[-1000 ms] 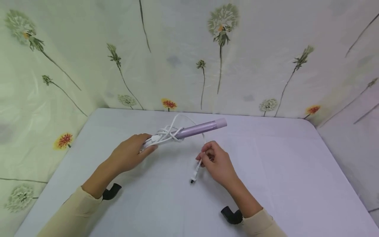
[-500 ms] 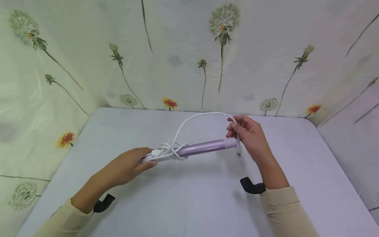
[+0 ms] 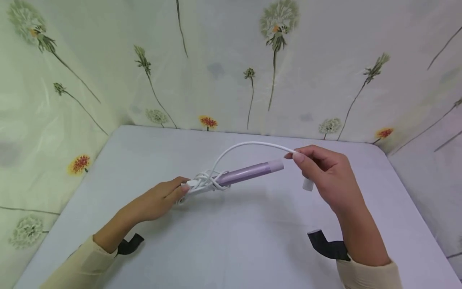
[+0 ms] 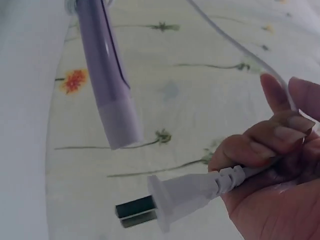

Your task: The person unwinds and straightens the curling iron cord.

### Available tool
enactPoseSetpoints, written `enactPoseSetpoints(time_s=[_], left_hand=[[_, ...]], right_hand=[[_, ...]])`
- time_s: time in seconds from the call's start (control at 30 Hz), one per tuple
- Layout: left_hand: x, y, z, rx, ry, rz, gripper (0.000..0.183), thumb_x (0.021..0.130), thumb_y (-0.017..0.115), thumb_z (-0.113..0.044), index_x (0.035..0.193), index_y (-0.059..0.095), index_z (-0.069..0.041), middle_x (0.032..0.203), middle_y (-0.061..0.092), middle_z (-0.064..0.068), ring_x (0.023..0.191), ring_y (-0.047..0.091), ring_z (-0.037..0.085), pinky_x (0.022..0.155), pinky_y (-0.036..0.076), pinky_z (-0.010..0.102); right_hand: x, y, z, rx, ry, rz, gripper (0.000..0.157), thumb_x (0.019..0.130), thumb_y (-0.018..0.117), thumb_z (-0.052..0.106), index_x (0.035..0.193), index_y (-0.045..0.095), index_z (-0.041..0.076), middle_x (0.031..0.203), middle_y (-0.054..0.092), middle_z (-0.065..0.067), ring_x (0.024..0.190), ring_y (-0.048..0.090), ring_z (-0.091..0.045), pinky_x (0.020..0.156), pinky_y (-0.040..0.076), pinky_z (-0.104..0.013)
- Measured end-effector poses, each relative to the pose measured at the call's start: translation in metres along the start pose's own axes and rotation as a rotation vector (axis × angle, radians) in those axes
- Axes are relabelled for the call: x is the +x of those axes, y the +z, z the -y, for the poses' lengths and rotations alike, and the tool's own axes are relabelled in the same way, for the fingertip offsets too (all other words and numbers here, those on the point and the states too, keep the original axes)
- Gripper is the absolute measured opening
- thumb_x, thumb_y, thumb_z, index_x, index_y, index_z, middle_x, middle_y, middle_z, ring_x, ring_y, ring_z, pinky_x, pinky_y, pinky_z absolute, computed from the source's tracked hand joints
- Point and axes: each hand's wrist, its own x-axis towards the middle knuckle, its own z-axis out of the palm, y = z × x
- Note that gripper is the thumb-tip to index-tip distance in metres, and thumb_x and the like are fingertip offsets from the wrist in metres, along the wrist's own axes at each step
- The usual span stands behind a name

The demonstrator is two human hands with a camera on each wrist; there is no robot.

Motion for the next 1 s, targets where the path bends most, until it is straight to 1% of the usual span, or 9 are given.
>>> enactPoseSetpoints(time_s=[0.13,0.2,0.3,0.43,0.57,0.67,0.8,0.9,1.0], left_hand=[[0.002,0.0,-0.001,-0.043,-0.027,-0.035,0.064,0.11,0.032,-0.062,0.15,0.053,-0.016,0.117,0.065,0.002,0.107,0.059,0.02,0.092,0.049,0.047],[0.004,0.0,-0.002,-0.056,-0.045,-0.054,0.065,0.109,0.036,-0.062,0.149,0.053,-0.014,0.111,0.065,0.002,0.1,0.059,0.02,0.088,0.05,0.045],[0.007,0.002,-0.004,-0.065,-0.073,-0.081,0.068,0.106,0.043,-0.065,0.149,0.051,-0.012,0.115,0.068,0.005,0.1,0.062,0.02,0.087,0.052,0.046],[0.01,0.004,-0.005,-0.079,-0.107,-0.119,0.072,0.103,0.051,-0.066,0.148,0.051,-0.011,0.123,0.067,0.01,0.102,0.063,0.022,0.089,0.053,0.047],[0.013,0.005,-0.001,-0.12,-0.123,-0.146,0.068,0.105,0.049,-0.064,0.147,0.052,-0.01,0.112,0.069,0.007,0.096,0.064,0.021,0.082,0.054,0.042],[0.014,0.005,0.002,-0.177,-0.108,-0.153,0.061,0.109,0.046,-0.056,0.147,0.05,-0.009,0.103,0.07,0.004,0.091,0.064,0.021,0.078,0.053,0.04],[0.016,0.003,0.003,-0.24,-0.096,-0.166,0.056,0.112,0.043,-0.048,0.151,0.044,-0.008,0.098,0.069,0.005,0.087,0.064,0.022,0.076,0.052,0.038],[0.019,0.002,0.003,-0.28,-0.092,-0.175,0.053,0.113,0.04,-0.045,0.151,0.042,-0.007,0.096,0.069,0.008,0.082,0.062,0.022,0.072,0.051,0.036],[0.02,0.002,0.005,-0.379,-0.091,-0.177,0.047,0.114,0.036,-0.043,0.141,0.046,-0.006,0.094,0.066,0.013,0.075,0.06,0.023,0.066,0.051,0.036]], right_hand=[[-0.014,0.006,0.009,0.007,-0.108,0.203,0.036,0.097,0.048,-0.021,0.123,0.07,-0.008,0.07,0.05,-0.003,0.064,0.044,-0.016,0.052,0.037,-0.03],[-0.02,0.011,0.012,0.026,-0.153,0.315,0.042,0.095,0.045,-0.026,0.127,0.067,-0.008,0.074,0.052,-0.004,0.067,0.048,-0.015,0.053,0.039,-0.031],[-0.028,0.022,0.017,0.066,-0.196,0.449,0.046,0.091,0.045,-0.031,0.126,0.064,-0.008,0.087,0.058,-0.005,0.07,0.054,-0.015,0.054,0.045,-0.031],[-0.041,0.038,0.027,0.025,-0.251,0.58,0.05,0.089,0.053,-0.028,0.123,0.068,0.004,0.09,0.058,0.0,0.073,0.053,-0.01,0.054,0.045,-0.026],[-0.055,0.054,0.03,0.0,-0.322,0.708,0.044,0.09,0.063,-0.02,0.112,0.071,0.017,0.083,0.054,0.005,0.074,0.051,0.0,0.057,0.043,-0.018],[-0.065,0.062,0.028,-0.061,-0.241,0.831,0.03,0.099,0.067,-0.004,0.101,0.071,0.026,0.079,0.052,0.011,0.075,0.049,0.006,0.06,0.045,-0.014],[-0.079,0.07,0.021,-0.171,-0.04,0.959,0.021,0.106,0.065,0.019,0.092,0.071,0.035,0.081,0.055,0.023,0.075,0.052,0.01,0.063,0.049,-0.014],[-0.091,0.073,0.014,-0.248,0.053,0.971,0.025,0.105,0.067,0.026,0.082,0.068,0.036,0.076,0.052,0.03,0.071,0.051,0.01,0.059,0.048,-0.015],[-0.097,0.071,0.004,-0.355,0.136,0.95,0.029,0.103,0.069,0.03,0.075,0.064,0.036,0.07,0.047,0.031,0.065,0.048,0.009,0.055,0.045,-0.016]])
